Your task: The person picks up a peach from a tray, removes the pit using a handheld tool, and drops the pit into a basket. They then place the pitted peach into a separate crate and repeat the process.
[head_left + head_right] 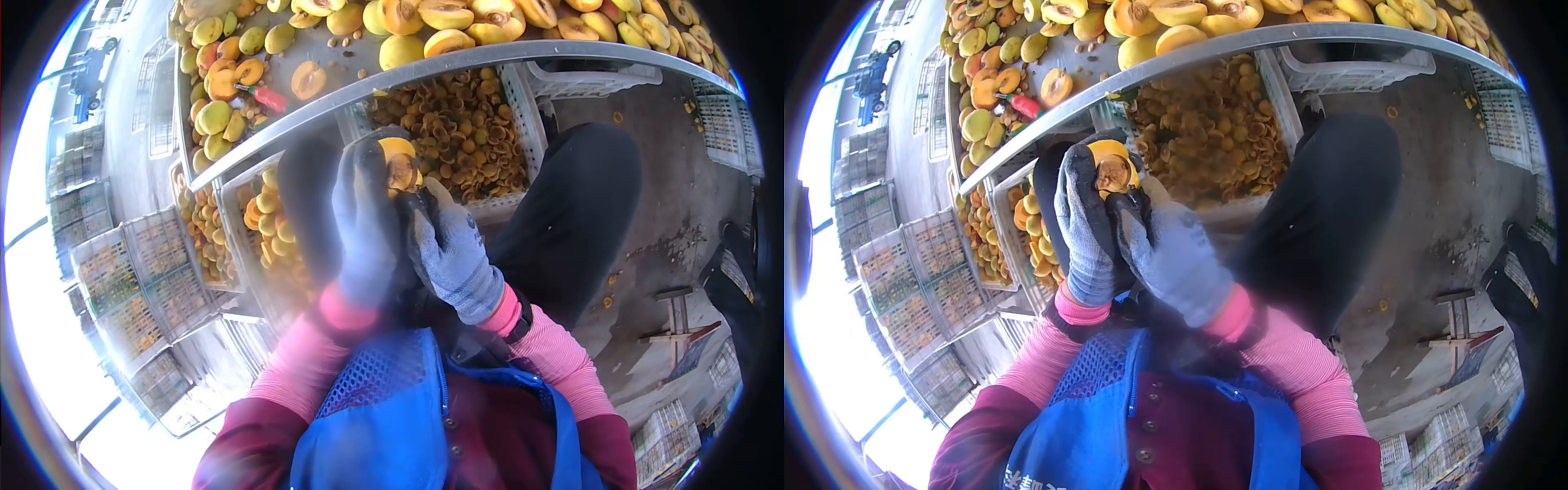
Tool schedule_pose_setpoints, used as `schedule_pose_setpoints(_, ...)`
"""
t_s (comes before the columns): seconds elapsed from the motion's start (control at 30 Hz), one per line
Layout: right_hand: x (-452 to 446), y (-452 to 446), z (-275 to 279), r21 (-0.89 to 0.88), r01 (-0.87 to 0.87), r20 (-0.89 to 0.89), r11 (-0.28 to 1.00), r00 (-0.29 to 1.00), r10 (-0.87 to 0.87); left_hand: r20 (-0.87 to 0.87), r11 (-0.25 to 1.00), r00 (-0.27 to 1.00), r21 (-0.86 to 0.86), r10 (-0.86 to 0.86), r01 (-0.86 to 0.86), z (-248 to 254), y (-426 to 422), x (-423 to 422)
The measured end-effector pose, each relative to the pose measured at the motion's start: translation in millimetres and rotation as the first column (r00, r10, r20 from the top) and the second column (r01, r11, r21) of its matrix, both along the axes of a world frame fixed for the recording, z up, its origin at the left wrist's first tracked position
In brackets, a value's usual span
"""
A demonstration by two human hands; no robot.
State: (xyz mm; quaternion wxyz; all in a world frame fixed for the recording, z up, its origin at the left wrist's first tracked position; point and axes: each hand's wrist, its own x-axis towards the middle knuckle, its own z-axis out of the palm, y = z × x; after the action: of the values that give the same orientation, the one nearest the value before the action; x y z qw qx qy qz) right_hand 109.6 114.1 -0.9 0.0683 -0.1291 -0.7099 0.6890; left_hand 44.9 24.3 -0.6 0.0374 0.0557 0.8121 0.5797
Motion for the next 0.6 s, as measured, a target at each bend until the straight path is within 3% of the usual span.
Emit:
schedule_pose_setpoints(0.1,4.8,3.3,-5.9,-0.121,-0.049,-0.020,0.991,0.999,0.046,0.278,0.957,0.960,0.280,-0.004,-0.077,8.4,6.0,3.0)
schedule_pose_setpoints(0.27,15.9,-0.8,-23.6,-0.311,-0.090,-0.046,0.946,0.996,0.080,0.184,0.985,0.974,0.128,-0.135,0.112,5.1,-1.1,-0.2)
schedule_pose_setpoints(0.3,18.0,-3.8,-24.4,-0.473,-0.071,-0.011,0.878,0.997,0.074,0.155,0.982,0.974,0.115,-0.168,0.151,3.3,-3.0,-0.5)
schedule_pose_setpoints(0.37,19.8,-6.2,-20.9,-0.731,-0.056,0.064,0.680,0.987,0.150,0.110,0.972,0.966,0.020,-0.236,0.235,3.8,-7.0,-3.7)
schedule_pose_setpoints(0.43,15.7,5.5,-6.2,-0.892,-0.057,0.127,0.449,0.921,0.369,0.146,0.942,0.936,0.152,-0.320,0.299,5.0,-10.6,-12.6)
schedule_pose_setpoints(0.5,10.6,10.4,-9.3,-0.998,-0.070,-0.055,0.006,0.835,0.547,0.188,0.936,0.919,0.140,-0.347,0.324,6.7,-15.0,-14.4)
schedule_pose_setpoints(0.57,11.7,0.6,-35.4,-0.798,-0.060,-0.400,-0.600,0.797,0.452,0.301,0.929,0.880,0.161,-0.367,0.332,9.5,-19.9,-13.1)
schedule_pose_setpoints(0.6,13.4,-1.9,-38.1,-0.729,0.017,-0.408,-0.684,0.792,0.454,0.225,0.943,0.916,0.056,-0.332,0.328,4.0,-24.4,-10.4)
